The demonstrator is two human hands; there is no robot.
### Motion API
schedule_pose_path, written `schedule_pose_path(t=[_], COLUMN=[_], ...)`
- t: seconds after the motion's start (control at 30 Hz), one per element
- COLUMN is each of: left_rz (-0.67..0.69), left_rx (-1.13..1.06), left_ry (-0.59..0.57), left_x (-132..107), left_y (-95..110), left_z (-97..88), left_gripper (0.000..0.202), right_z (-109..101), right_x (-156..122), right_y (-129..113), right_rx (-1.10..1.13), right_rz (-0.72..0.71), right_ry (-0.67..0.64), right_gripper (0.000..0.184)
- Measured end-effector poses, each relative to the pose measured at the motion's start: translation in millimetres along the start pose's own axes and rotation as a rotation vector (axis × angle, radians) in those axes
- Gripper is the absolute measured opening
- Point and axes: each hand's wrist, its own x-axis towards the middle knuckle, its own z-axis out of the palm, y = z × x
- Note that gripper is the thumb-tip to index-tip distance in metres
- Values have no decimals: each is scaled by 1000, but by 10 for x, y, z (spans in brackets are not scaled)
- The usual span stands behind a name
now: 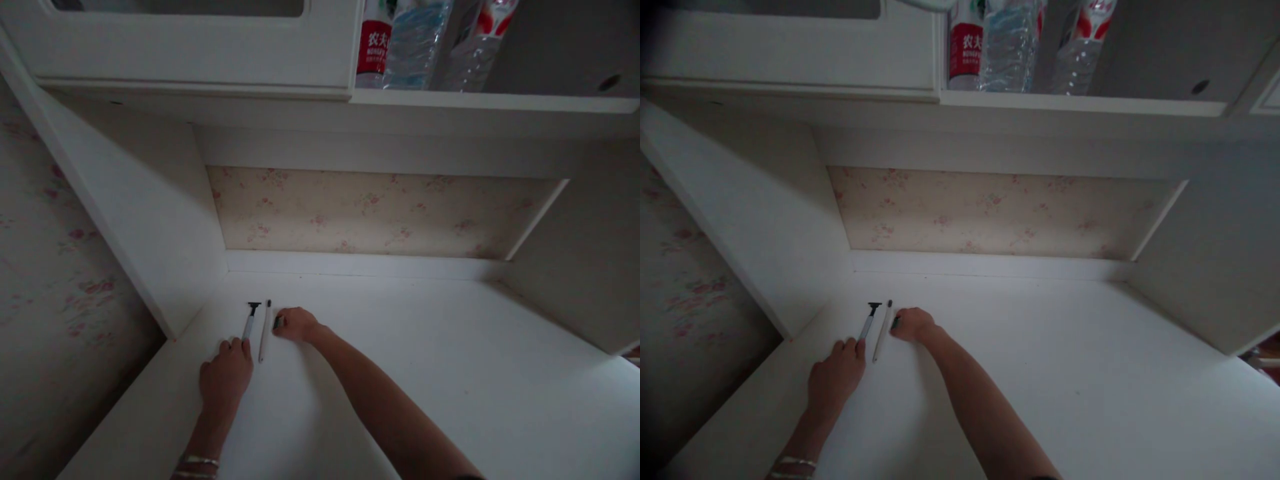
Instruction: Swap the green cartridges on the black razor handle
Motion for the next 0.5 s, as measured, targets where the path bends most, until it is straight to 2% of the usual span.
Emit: schedule_pose_path(t=[0.13, 0.23, 0.3, 0.43, 0.5], left_rz=[-20, -36, -39, -35, -47], left_rx=[-5, -15, -19, -18, -25], left_ry=[-6, -23, -29, -20, -30], left_x=[8, 11, 6, -5, -4], left_y=[14, 21, 23, 20, 21], left_z=[-29, -50, -58, -58, -55], left_gripper=[52, 51, 51, 51, 51], right_z=[61, 91, 100, 98, 97], right_x=[113, 115, 91, -18, -132], right_y=[-4, 46, 90, 185, 233], right_rx=[13, 35, 54, 125, 176], right_rz=[31, 21, 3, -37, -47], right_ry=[-9, 0, 15, 59, 95], right_gripper=[42, 39, 38, 53, 54])
